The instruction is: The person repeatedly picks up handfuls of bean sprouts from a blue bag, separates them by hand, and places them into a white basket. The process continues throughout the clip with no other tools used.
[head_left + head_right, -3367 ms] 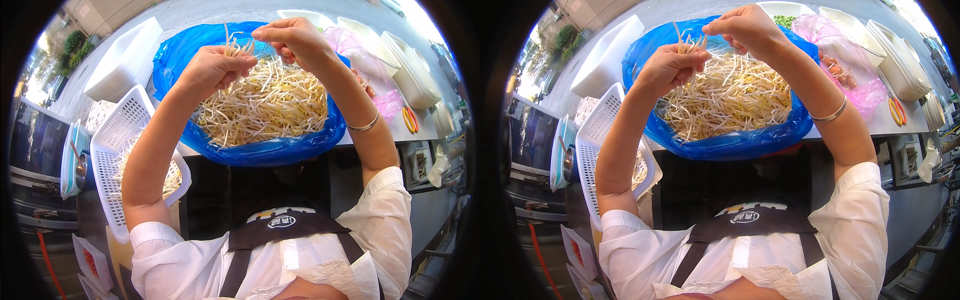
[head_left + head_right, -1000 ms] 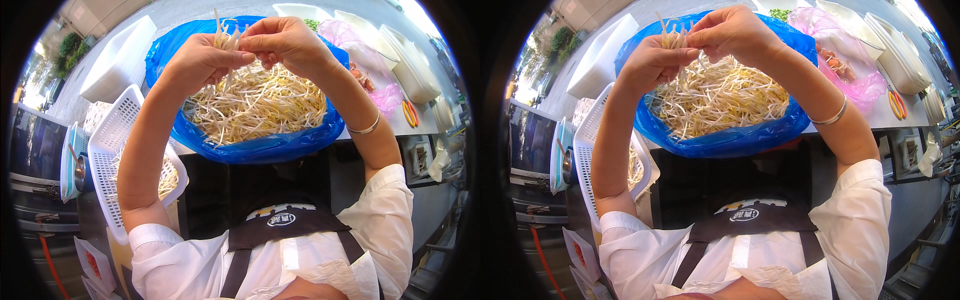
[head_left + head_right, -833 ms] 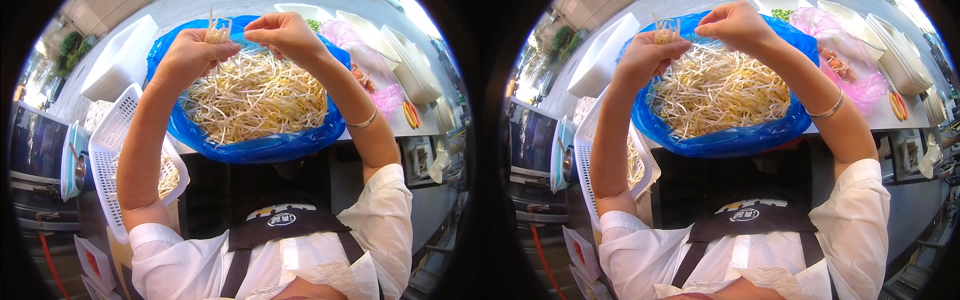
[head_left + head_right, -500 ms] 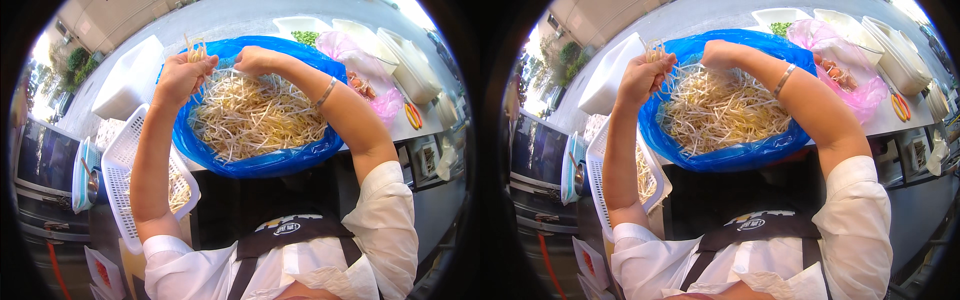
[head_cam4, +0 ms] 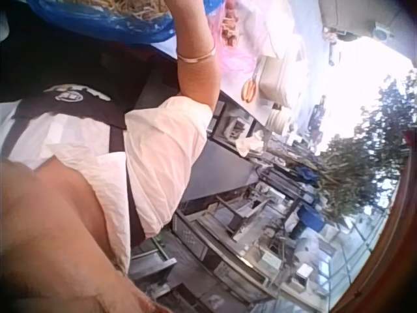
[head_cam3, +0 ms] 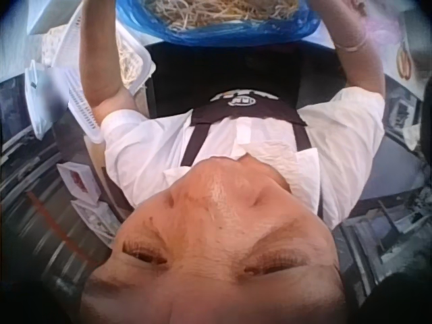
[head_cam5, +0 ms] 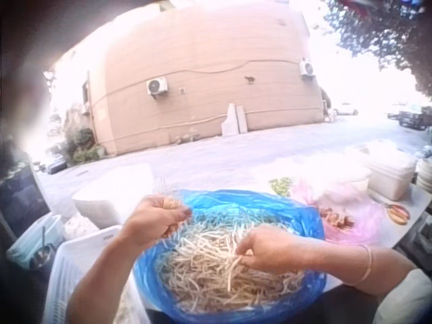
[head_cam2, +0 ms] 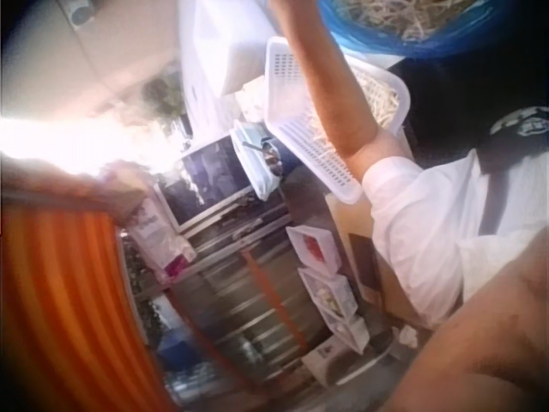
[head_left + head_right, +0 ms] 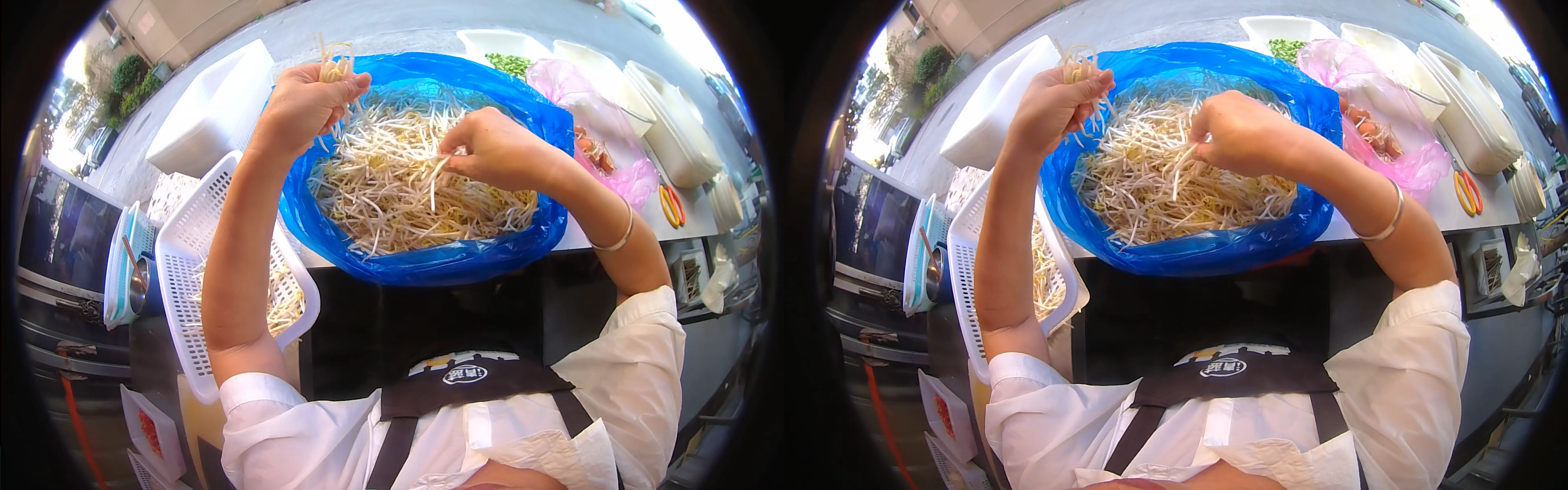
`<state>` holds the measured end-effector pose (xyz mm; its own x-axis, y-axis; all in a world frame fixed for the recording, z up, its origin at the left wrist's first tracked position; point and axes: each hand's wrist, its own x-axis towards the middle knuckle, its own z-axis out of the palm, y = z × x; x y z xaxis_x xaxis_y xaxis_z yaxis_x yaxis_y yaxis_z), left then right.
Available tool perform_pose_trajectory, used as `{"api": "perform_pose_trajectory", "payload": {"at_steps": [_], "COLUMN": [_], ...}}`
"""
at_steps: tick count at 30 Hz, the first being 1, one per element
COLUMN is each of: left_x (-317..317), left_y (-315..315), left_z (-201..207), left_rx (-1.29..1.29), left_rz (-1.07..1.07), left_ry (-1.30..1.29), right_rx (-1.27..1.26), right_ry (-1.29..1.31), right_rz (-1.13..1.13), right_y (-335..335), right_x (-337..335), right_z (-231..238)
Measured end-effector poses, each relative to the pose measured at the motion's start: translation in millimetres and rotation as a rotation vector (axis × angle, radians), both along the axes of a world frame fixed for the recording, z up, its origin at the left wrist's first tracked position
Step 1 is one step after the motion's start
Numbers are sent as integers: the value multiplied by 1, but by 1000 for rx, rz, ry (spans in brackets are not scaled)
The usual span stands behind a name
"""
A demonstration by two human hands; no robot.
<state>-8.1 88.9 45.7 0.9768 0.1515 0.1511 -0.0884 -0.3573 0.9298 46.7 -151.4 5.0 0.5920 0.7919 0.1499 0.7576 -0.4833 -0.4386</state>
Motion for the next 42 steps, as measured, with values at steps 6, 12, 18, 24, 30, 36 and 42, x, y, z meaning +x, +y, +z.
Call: {"api": "perform_pose_trajectory", "payload": {"at_steps": [6, 12, 18, 24, 30, 36, 42], "left_x": [-7, -15, -6, 14, 17, 11, 3], "left_y": [-21, -54, -86, -77, -60, -60, -48], "left_z": [-2, -3, -10, 1, 17, 23, 22], "left_rx": [137, 394, 600, 413, 91, 70, -98], "left_rz": [-110, -208, -305, -260, -276, -303, -308], "left_ry": [-52, 17, 155, 216, 433, 433, 378], "right_rx": [172, 189, 170, 555, 570, 645, 747], "right_ry": [-16, -136, -133, -232, -58, 22, 411], "right_rz": [-147, -169, -174, -114, -186, -135, 35], "right_y": [-21, -24, -20, -33, -56, -51, -37], "right_x": [3, 2, -7, -3, 9, 11, 7], "right_z": [3, -3, -5, -17, -14, -22, -16]}}
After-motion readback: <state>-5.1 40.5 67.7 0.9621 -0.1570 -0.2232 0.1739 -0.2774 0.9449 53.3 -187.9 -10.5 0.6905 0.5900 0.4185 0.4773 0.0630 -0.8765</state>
